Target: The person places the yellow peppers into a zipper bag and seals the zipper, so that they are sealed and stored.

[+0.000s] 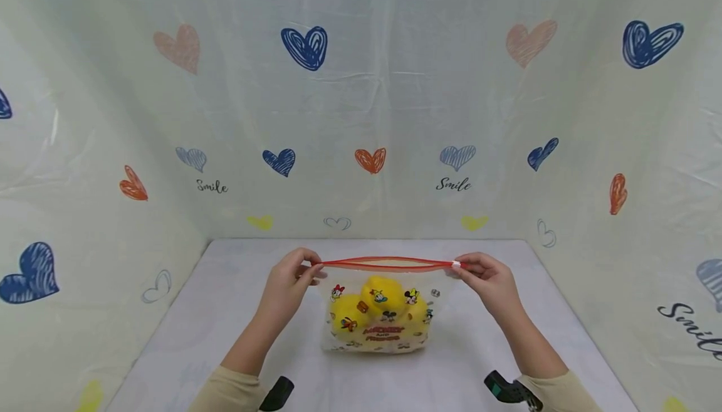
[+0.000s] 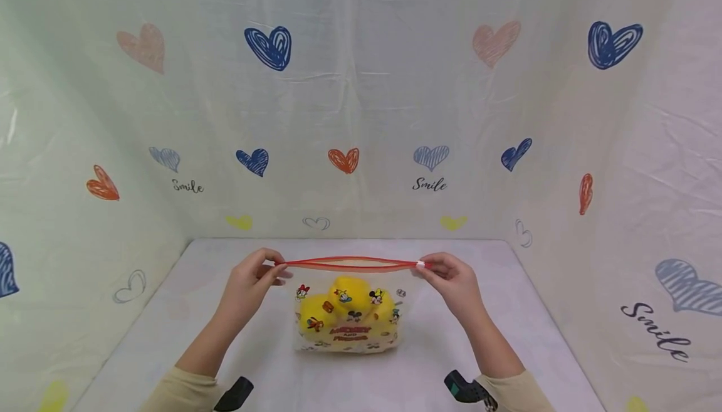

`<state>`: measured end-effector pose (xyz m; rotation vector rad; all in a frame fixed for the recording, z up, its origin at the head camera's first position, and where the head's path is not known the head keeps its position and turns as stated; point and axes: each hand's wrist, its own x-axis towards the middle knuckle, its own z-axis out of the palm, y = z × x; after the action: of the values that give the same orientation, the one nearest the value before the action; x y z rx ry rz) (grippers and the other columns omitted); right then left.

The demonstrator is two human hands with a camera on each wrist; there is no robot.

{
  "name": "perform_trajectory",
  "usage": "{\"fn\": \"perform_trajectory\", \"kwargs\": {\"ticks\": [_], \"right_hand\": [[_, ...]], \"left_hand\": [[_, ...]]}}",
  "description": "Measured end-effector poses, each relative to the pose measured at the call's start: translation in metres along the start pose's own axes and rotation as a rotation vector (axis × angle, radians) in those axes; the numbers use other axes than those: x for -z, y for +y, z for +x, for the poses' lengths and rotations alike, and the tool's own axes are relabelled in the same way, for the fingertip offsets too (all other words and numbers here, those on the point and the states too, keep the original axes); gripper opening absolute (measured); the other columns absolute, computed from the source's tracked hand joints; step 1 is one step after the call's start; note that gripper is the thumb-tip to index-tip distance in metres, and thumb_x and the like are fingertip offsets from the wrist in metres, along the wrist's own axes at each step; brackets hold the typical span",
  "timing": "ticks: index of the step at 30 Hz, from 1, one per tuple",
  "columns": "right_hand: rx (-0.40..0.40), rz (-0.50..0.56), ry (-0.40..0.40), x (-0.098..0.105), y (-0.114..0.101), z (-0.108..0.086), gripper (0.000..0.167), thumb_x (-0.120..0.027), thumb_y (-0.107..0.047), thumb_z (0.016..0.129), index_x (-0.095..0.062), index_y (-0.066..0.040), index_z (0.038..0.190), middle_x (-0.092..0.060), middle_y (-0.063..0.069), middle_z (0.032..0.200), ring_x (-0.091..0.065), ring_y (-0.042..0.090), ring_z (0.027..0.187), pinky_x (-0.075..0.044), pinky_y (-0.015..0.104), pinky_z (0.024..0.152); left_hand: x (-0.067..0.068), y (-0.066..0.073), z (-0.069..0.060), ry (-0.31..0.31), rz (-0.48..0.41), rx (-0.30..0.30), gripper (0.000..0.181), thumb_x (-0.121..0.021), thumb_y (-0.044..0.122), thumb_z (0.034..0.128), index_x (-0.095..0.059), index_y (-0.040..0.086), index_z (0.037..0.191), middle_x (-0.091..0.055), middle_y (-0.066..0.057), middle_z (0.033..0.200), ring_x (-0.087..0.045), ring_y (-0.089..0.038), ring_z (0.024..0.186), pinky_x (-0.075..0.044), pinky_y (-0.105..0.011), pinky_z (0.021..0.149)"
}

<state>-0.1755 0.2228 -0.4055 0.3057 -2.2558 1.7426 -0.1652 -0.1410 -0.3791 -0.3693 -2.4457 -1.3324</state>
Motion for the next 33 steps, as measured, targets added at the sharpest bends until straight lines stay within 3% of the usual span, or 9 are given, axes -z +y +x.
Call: {"fn": "perform_trajectory", "kwargs": {"ticks": [8,16,19,24,26,33], "right_hand": [[0.075,0.067,-0.006,0.002,0.003,-0.005,0.017,-0.065,0.0,0.092,-0.064,0.011,0.104,-0.074,0.008,0.09,-0.07,0.01,0.082,-0.054,0.019,0.08],[0.098,0.083,0.043,-0.003,0.003,-0.004,0.013,-0.064,0.001,0.091,-0.064,0.011,0.1,-0.074,0.003,0.087,-0.07,0.01,0.079,-0.057,0.023,0.074],[0.1,0.092,0.051,-0.005,0.003,-0.003,0.013,-0.064,0.002,0.091,-0.063,0.011,0.101,-0.074,0.001,0.088,-0.07,0.01,0.079,-0.057,0.024,0.072],[0.081,0.087,0.072,-0.006,0.001,-0.003,0.014,-0.064,-0.001,0.092,-0.064,0.01,0.1,-0.074,0.001,0.088,-0.07,0.01,0.079,-0.057,0.024,0.072],[0.073,0.086,0.076,-0.007,0.001,-0.003,0.014,-0.064,-0.002,0.092,-0.064,0.01,0.1,-0.074,0.003,0.089,-0.07,0.011,0.079,-0.057,0.024,0.072],[0.064,0.102,0.074,-0.009,0.003,-0.003,0.015,-0.064,-0.003,0.092,-0.063,0.01,0.1,-0.074,0.006,0.09,-0.071,0.013,0.08,-0.058,0.026,0.07]], "left_hand": [[0.001,-0.003,0.0,0.01,0.0,-0.017,0.012,-0.066,0.0,0.09,-0.061,0.009,0.096,-0.061,-0.003,0.092,-0.068,-0.015,0.077,-0.057,-0.023,0.066],[0.004,-0.006,0.001,0.034,0.053,-0.114,0.015,-0.071,0.0,0.0862,-0.063,0.01,0.095,-0.063,0.0,0.092,-0.065,-0.014,0.082,-0.058,-0.027,0.068],[0.006,-0.004,0.002,0.037,0.14,-0.196,0.018,-0.075,0.003,0.0834,-0.066,0.01,0.097,-0.064,0.001,0.096,-0.063,-0.016,0.089,-0.057,-0.033,0.076],[0.003,0.007,0.007,0.008,0.359,-0.449,0.031,-0.084,0.016,0.0767,-0.069,0.01,0.103,-0.066,0.0,0.105,-0.06,-0.021,0.103,-0.051,-0.04,0.091],[0.0,0.013,0.01,-0.008,0.412,-0.523,0.033,-0.085,0.019,0.0752,-0.07,0.011,0.103,-0.067,-0.001,0.107,-0.059,-0.022,0.105,-0.049,-0.041,0.094],[-0.018,0.035,0.018,-0.055,0.48,-0.601,0.034,-0.085,0.026,0.0753,-0.071,0.013,0.103,-0.067,0.0,0.109,-0.059,-0.021,0.106,-0.046,-0.04,0.096]]}}
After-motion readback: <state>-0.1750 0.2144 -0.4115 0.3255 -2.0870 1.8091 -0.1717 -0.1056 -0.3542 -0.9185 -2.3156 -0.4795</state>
